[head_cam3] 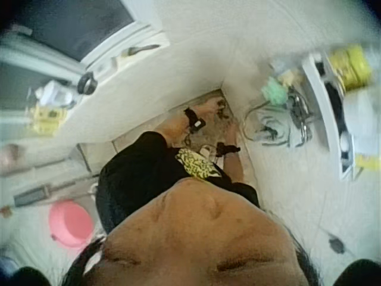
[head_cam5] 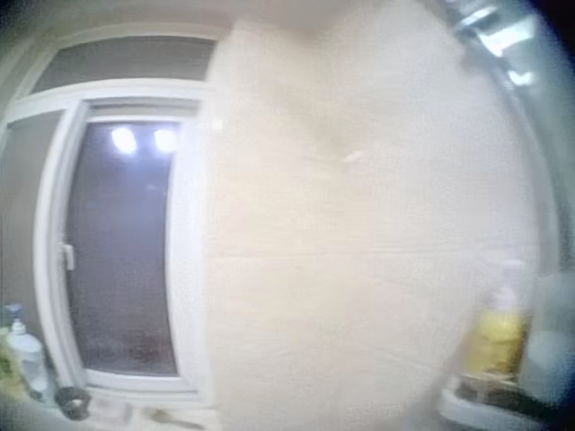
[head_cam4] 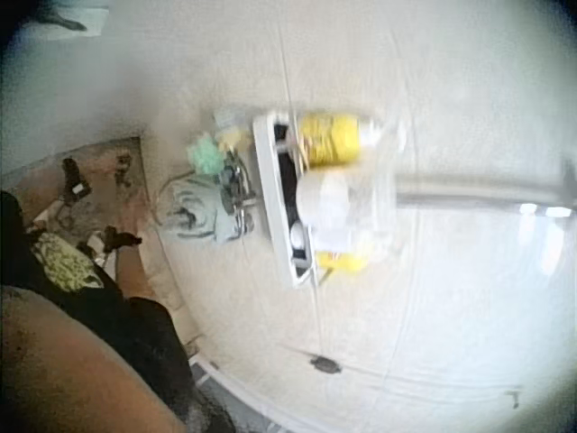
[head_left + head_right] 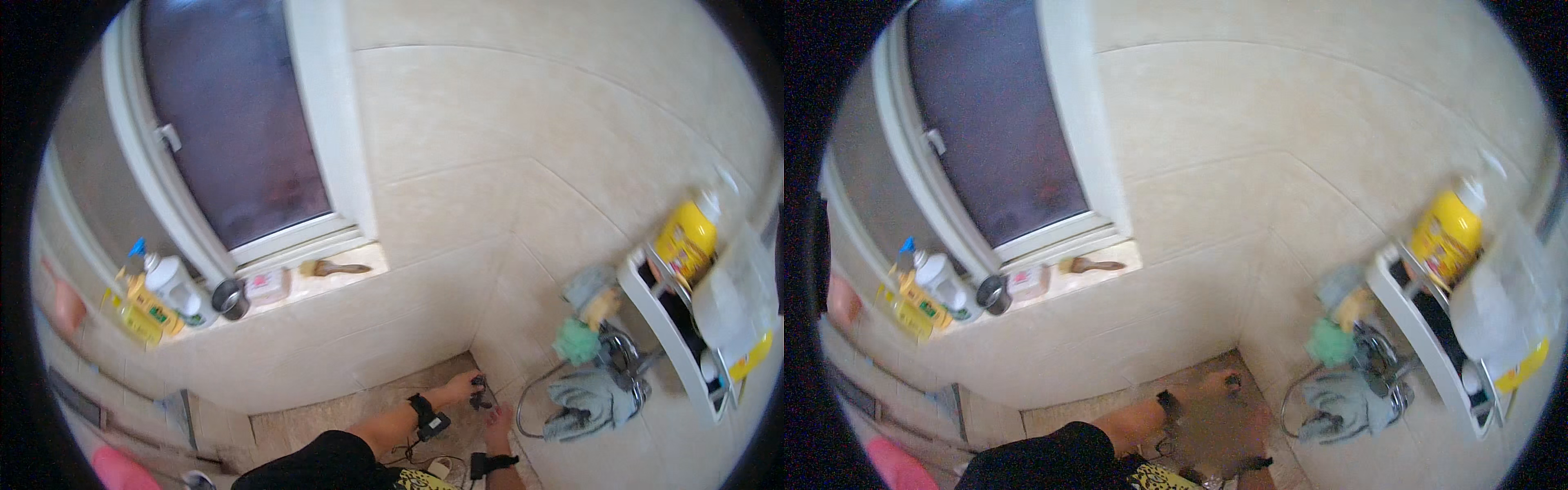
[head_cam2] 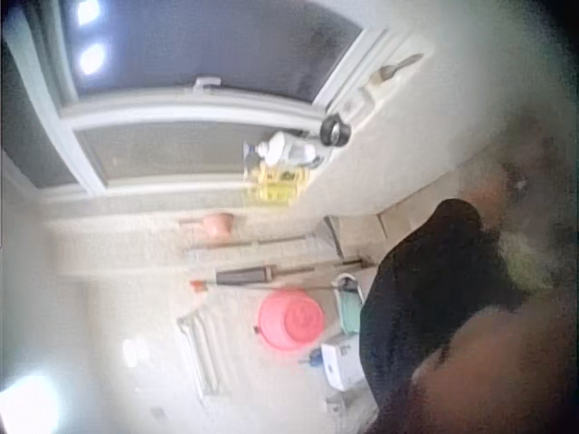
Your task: The person applies cleaning liquid to a bathroom window, wipes the glass with a cloth, and then uses a steel wool pad to scrub the window track and frame.
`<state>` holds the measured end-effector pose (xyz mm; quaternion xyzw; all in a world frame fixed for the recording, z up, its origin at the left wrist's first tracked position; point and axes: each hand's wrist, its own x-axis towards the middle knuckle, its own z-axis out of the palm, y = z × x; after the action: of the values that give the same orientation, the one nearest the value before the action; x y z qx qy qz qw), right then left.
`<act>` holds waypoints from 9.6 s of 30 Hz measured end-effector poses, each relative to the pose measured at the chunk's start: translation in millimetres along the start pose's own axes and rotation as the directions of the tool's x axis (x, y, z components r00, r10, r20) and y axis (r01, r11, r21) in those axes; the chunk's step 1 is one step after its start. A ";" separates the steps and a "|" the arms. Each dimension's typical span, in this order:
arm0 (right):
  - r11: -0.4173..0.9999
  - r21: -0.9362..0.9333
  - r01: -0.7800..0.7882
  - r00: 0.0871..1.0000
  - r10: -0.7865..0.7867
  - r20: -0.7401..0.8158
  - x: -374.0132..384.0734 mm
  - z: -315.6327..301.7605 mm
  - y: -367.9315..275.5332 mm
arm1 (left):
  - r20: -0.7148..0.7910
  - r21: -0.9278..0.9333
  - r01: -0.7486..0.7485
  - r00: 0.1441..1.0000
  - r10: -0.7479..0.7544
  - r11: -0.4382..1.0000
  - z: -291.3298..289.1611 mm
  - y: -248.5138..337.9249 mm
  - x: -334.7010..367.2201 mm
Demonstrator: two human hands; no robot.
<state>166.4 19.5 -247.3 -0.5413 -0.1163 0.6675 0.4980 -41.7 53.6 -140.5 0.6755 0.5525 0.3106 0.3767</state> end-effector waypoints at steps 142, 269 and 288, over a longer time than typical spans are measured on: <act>-0.895 -0.060 0.442 -0.897 -0.441 -0.024 -561.6 1011.6 -390.1 | -0.725 0.389 0.276 0.681 0.106 0.879 -598.3 76.4 -249.0; -0.158 0.868 0.472 -0.542 0.724 0.426 -232.2 775.4 63.9 | -0.884 -0.172 0.076 0.428 -0.187 0.982 -534.8 14.8 -314.3; -0.063 0.890 0.451 -0.653 0.656 0.378 -209.0 775.4 47.1 | -0.893 -0.200 0.074 0.397 -0.213 0.977 -513.1 7.6 -323.2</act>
<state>-526.1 129.4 146.9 -0.3664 0.9277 0.0374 -0.0616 -530.2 -179.1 133.4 0.3229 0.7031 0.6280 0.0840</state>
